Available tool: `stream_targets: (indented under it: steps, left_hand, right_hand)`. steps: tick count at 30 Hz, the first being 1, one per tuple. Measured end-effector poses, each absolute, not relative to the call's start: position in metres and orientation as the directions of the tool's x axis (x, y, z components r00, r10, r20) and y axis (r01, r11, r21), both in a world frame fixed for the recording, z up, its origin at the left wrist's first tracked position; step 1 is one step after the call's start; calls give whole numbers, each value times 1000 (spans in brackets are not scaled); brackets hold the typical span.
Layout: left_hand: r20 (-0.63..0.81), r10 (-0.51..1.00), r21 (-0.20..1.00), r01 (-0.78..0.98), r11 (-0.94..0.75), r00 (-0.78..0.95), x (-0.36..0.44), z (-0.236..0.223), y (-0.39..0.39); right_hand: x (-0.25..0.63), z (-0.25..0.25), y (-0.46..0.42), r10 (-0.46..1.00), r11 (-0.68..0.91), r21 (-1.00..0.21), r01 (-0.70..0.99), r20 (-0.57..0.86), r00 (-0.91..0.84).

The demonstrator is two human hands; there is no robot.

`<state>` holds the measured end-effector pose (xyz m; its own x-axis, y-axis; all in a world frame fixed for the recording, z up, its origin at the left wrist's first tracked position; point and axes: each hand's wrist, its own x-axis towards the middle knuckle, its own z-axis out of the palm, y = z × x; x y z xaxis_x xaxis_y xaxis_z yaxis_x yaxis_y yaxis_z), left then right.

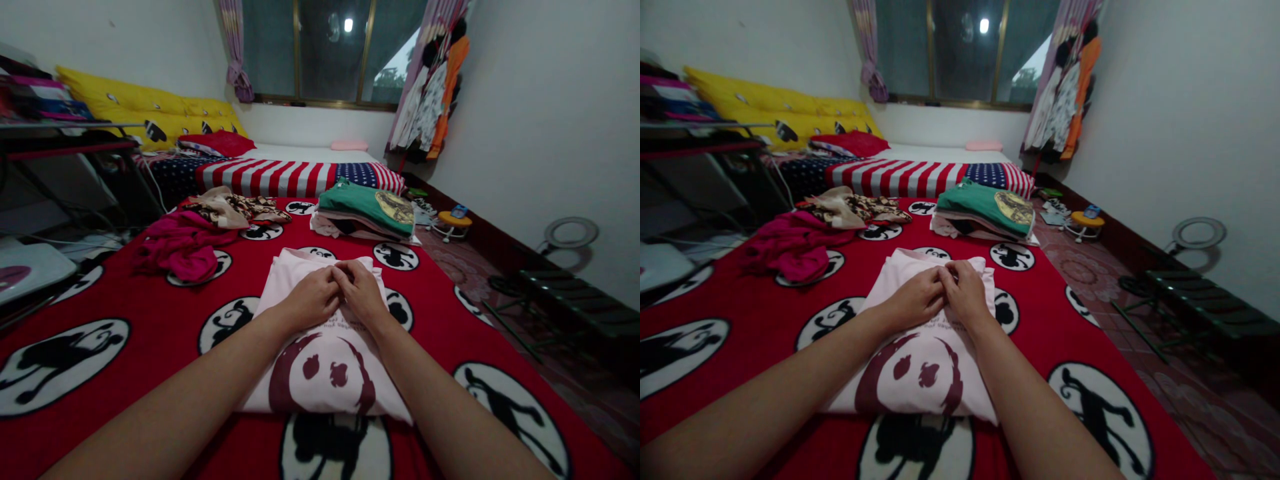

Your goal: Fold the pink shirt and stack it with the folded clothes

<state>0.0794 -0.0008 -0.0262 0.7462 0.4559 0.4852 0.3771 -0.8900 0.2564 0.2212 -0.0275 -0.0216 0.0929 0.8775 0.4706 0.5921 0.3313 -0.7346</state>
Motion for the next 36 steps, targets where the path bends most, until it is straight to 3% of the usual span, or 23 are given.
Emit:
stream_targets:
  steps: [36]
  left_hand:
    - [510,445,276,350,-895,736,80,-23,-1]
  right_hand:
    - [220,-20,-29,880,311,-720,621,464,98]
